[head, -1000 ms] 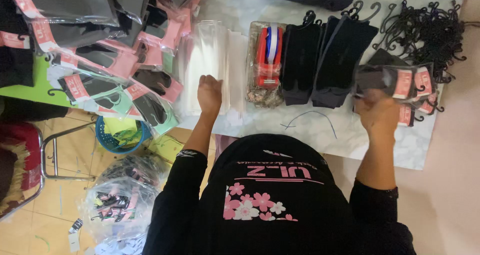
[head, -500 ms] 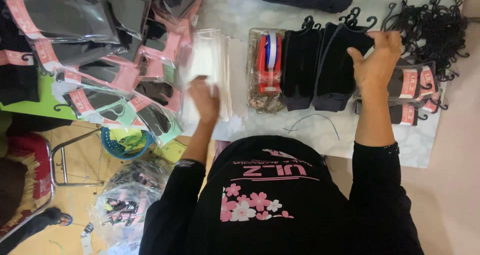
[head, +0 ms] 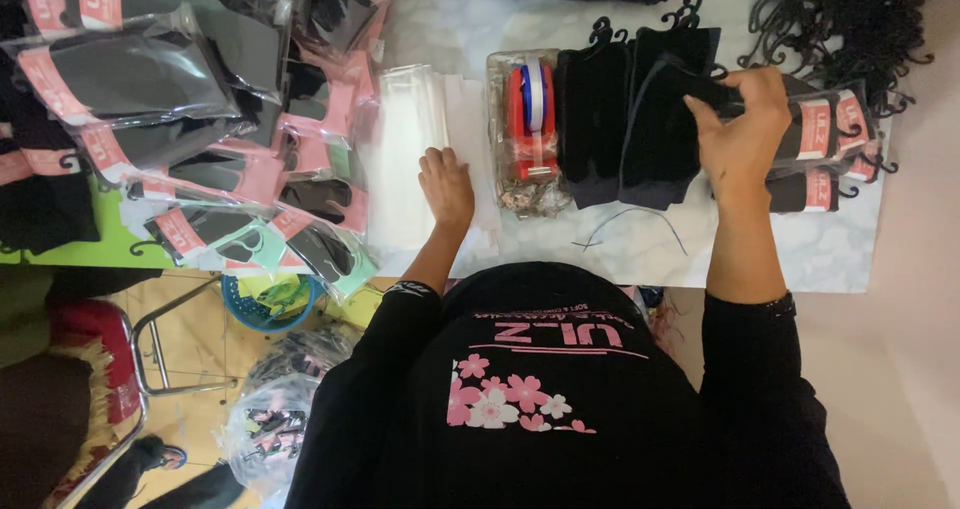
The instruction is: The person is manually packaging black garments into clear plastic sleeves at a workspace.
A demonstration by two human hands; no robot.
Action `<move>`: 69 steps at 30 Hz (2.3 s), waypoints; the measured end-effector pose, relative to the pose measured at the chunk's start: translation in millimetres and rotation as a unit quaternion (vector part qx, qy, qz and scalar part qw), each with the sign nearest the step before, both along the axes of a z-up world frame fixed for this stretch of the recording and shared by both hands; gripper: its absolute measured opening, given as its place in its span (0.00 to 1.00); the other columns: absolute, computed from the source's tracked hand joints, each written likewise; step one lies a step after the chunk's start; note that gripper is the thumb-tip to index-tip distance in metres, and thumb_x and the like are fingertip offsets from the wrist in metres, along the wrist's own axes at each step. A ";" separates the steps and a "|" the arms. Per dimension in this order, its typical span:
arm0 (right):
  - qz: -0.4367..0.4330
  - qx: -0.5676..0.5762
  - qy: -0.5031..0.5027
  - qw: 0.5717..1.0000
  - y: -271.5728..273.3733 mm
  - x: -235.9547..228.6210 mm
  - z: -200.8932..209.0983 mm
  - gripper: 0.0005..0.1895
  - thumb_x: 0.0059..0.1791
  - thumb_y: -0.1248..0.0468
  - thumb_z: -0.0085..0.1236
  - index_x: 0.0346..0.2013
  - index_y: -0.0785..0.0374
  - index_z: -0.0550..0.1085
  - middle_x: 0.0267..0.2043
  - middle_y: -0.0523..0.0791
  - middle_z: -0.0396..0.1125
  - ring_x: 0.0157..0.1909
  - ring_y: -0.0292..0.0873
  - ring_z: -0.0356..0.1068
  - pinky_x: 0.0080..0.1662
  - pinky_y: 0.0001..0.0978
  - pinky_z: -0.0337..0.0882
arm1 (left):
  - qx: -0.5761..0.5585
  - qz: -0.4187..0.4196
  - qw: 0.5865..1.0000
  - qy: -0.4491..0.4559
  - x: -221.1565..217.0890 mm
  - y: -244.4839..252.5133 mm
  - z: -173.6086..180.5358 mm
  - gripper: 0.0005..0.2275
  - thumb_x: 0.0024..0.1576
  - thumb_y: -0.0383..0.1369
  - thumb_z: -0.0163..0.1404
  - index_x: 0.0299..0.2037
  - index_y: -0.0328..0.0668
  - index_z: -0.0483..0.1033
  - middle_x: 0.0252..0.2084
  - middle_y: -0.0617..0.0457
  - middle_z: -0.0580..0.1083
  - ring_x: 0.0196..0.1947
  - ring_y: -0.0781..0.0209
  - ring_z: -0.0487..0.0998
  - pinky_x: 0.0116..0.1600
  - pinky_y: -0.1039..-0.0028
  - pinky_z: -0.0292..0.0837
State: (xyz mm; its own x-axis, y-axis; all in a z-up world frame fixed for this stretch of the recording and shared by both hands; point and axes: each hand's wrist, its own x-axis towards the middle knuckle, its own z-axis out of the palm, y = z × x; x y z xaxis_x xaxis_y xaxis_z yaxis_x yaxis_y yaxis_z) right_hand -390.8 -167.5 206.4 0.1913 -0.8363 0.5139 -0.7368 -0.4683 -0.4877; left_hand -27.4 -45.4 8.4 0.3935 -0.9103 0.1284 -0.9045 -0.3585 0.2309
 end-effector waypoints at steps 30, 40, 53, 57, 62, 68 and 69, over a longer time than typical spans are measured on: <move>-0.017 -0.138 -0.101 0.985 66.2 19.7 100.4 0.11 0.49 0.82 0.66 0.40 0.78 0.71 0.43 0.59 0.65 0.48 0.58 0.66 0.47 0.46 0.68 | -0.054 -0.093 0.622 0.776 19.9 6.3 143.3 0.42 0.57 0.16 0.45 0.75 0.43 0.25 0.57 0.30 0.74 0.44 0.45 0.82 0.56 0.56 0.79; 0.146 -0.074 -0.054 0.985 136.1 147.8 -21.4 0.14 0.34 0.72 0.67 0.33 0.59 0.78 0.43 0.45 0.72 0.43 0.52 0.74 0.44 0.44 0.74 | -0.053 -0.200 0.501 0.840 -70.9 64.6 137.1 0.40 0.46 0.20 0.57 0.73 0.32 0.55 0.70 0.36 0.62 0.72 0.47 0.60 0.75 0.59 0.53; 0.315 0.054 -0.188 0.929 151.5 141.0 -16.2 0.04 0.51 0.66 0.62 0.36 0.53 0.82 0.40 0.41 0.76 0.40 0.48 0.73 0.43 0.36 0.65 | 0.014 0.041 0.681 0.731 -32.3 55.9 133.4 0.24 0.63 0.40 0.53 0.68 0.40 0.68 0.61 0.36 0.72 0.61 0.50 0.73 0.62 0.61 0.71; 0.321 0.056 -0.126 0.937 147.2 135.3 -19.8 0.11 0.47 0.66 0.61 0.43 0.50 0.79 0.46 0.40 0.75 0.43 0.48 0.71 0.46 0.42 0.62 | -0.024 0.061 0.628 0.775 -32.3 51.3 121.5 0.20 0.63 0.36 0.53 0.64 0.40 0.71 0.54 0.42 0.77 0.53 0.57 0.76 0.57 0.62 0.75; 0.327 0.015 -0.117 0.938 150.1 142.2 -24.4 0.03 0.50 0.63 0.62 0.37 0.50 0.81 0.45 0.39 0.74 0.43 0.47 0.70 0.50 0.38 0.61 | -0.047 0.074 0.586 0.806 -50.3 43.2 93.2 0.16 0.61 0.35 0.54 0.59 0.44 0.76 0.48 0.44 0.78 0.46 0.58 0.78 0.52 0.65 0.77; 0.219 0.215 -0.328 0.894 153.0 135.1 -15.8 0.05 0.50 0.68 0.65 0.30 0.63 0.79 0.23 0.44 0.71 0.25 0.44 0.67 0.36 0.34 0.66 | -0.072 0.025 0.497 0.864 -55.3 44.5 98.1 0.18 0.59 0.26 0.52 0.61 0.38 0.74 0.48 0.43 0.78 0.46 0.57 0.80 0.51 0.68 0.79; 0.210 0.241 -0.310 0.895 154.7 137.8 -10.5 0.07 0.50 0.66 0.66 0.27 0.63 0.78 0.21 0.44 0.71 0.23 0.43 0.68 0.34 0.33 0.66 | -0.079 0.021 0.475 0.876 -54.0 46.1 102.8 0.19 0.59 0.25 0.51 0.62 0.37 0.72 0.48 0.42 0.78 0.47 0.56 0.80 0.52 0.67 0.78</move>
